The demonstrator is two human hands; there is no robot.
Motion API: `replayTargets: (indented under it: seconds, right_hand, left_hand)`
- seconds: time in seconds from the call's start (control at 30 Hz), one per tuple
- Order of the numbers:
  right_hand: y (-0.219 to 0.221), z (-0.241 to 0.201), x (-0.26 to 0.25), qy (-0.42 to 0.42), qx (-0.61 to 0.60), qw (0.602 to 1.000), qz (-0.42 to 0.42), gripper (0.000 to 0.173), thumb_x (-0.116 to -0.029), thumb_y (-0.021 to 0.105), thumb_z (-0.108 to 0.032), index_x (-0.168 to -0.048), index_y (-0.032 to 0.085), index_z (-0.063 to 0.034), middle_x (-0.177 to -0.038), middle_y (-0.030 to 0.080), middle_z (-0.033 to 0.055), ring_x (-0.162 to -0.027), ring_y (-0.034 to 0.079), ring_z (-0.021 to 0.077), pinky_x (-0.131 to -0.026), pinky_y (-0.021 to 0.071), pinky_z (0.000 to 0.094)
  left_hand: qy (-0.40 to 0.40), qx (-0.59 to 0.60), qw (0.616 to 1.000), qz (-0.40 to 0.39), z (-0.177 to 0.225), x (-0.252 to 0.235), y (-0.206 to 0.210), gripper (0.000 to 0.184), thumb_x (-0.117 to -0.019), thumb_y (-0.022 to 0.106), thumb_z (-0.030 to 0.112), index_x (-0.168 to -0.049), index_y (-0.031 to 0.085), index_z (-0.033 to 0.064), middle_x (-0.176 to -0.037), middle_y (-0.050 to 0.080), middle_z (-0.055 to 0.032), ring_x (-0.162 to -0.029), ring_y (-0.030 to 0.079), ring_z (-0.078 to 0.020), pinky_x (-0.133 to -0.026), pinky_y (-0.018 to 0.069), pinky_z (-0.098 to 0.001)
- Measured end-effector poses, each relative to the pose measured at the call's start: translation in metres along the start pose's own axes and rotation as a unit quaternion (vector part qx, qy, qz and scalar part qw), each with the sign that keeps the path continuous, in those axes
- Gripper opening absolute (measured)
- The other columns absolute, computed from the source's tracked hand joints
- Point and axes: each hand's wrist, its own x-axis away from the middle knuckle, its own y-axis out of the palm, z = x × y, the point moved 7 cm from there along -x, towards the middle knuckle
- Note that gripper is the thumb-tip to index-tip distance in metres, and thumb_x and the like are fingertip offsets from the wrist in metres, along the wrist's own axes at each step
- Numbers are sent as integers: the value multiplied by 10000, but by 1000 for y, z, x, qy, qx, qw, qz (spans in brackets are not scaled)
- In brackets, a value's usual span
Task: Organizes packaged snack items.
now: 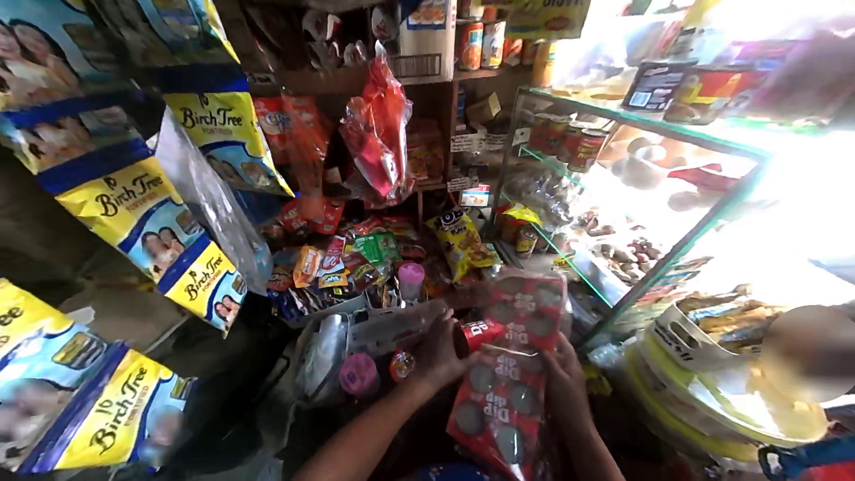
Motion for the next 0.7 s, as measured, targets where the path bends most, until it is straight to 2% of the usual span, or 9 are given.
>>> replayTargets:
  seconds: [0.13, 0.2, 0.27, 0.37, 0.43, 0.53, 0.6, 0.7]
  right_hand:
    - [-29, -14, 11, -32, 11, 999, 26, 630, -1012, 492, -83, -1584, 245, 11, -1406, 539, 192, -1107, 628, 56, -923, 536, 221]
    - [-45, -19, 17, -39, 19, 998, 44, 627, -1012, 493, -90, -1578, 247, 20, -1415, 527, 186, -1125, 606, 44, -934, 517, 209]
    - [-55, -21, 20, -44, 10, 998, 45, 633, -997, 499, -86, -1573, 259, 23, -1432, 519, 161, -1146, 597, 29, -942, 512, 191]
    - [-60, -13, 20, -66, 0, 998, 22, 634, -987, 506, -79, -1556, 257, 48, -1430, 522, 133, -1167, 596, 17, -960, 516, 181]
    - [-57, -12, 18, -67, 0, 998, 13, 634, -990, 504, -75, -1560, 252, 42, -1439, 515, 126, -1178, 594, 20, -970, 514, 185]
    - [-48, -15, 18, -64, 2, 998, 5, 636, -987, 495, -73, -1562, 249, 41, -1460, 498, 123, -1195, 584, 15, -985, 502, 178]
    - [-41, -20, 19, -59, 5, 998, 6, 625, -995, 488, -51, -1561, 242, 49, -1469, 483, 127, -1196, 571, 0, -988, 491, 166]
    - [-27, -31, 16, -79, 3, 997, -14, 613, -997, 461, -13, -1549, 211, 75, -1423, 498, 127, -1160, 581, -14, -968, 505, 169]
  left_hand:
    - [92, -35, 986, 131, -10, 48, -16, 692, -736, 833, 371, -1197, 629, -102, -1437, 541, -286, -1422, 407, -489, -1160, 336, -603]
    - [81, -86, 987, 107, -22, 69, -20, 657, -701, 865, 357, -1155, 665, -74, -1450, 532, -289, -1433, 372, -522, -1153, 287, -672]
    - [62, -149, 986, 40, -41, 85, -15, 638, -690, 888, 335, -1161, 676, -41, -1492, 490, -285, -1466, 317, -519, -1162, 222, -709]
    - [32, -232, 970, -64, -69, 95, 2, 620, -710, 889, 267, -1210, 668, -25, -1589, 374, -255, -1522, 231, -462, -1177, 154, -721]
    - [16, -240, 966, -99, -82, 96, 9, 634, -736, 883, 225, -1256, 644, -47, -1624, 306, -257, -1543, 174, -445, -1180, 106, -725]
    - [17, -226, 972, -67, -96, 92, 15, 619, -748, 869, 187, -1274, 629, -33, -1611, 337, -253, -1534, 208, -448, -1170, 114, -740]
    - [19, -215, 975, -41, -96, 88, 19, 684, -738, 870, 116, -1350, 601, -31, -1601, 367, -239, -1525, 238, -445, -1166, 124, -744]
    - [-4, -216, 975, -47, -99, 85, 23, 732, -812, 798, 64, -1475, 498, -15, -1631, 329, -210, -1544, 200, -420, -1177, 96, -738]
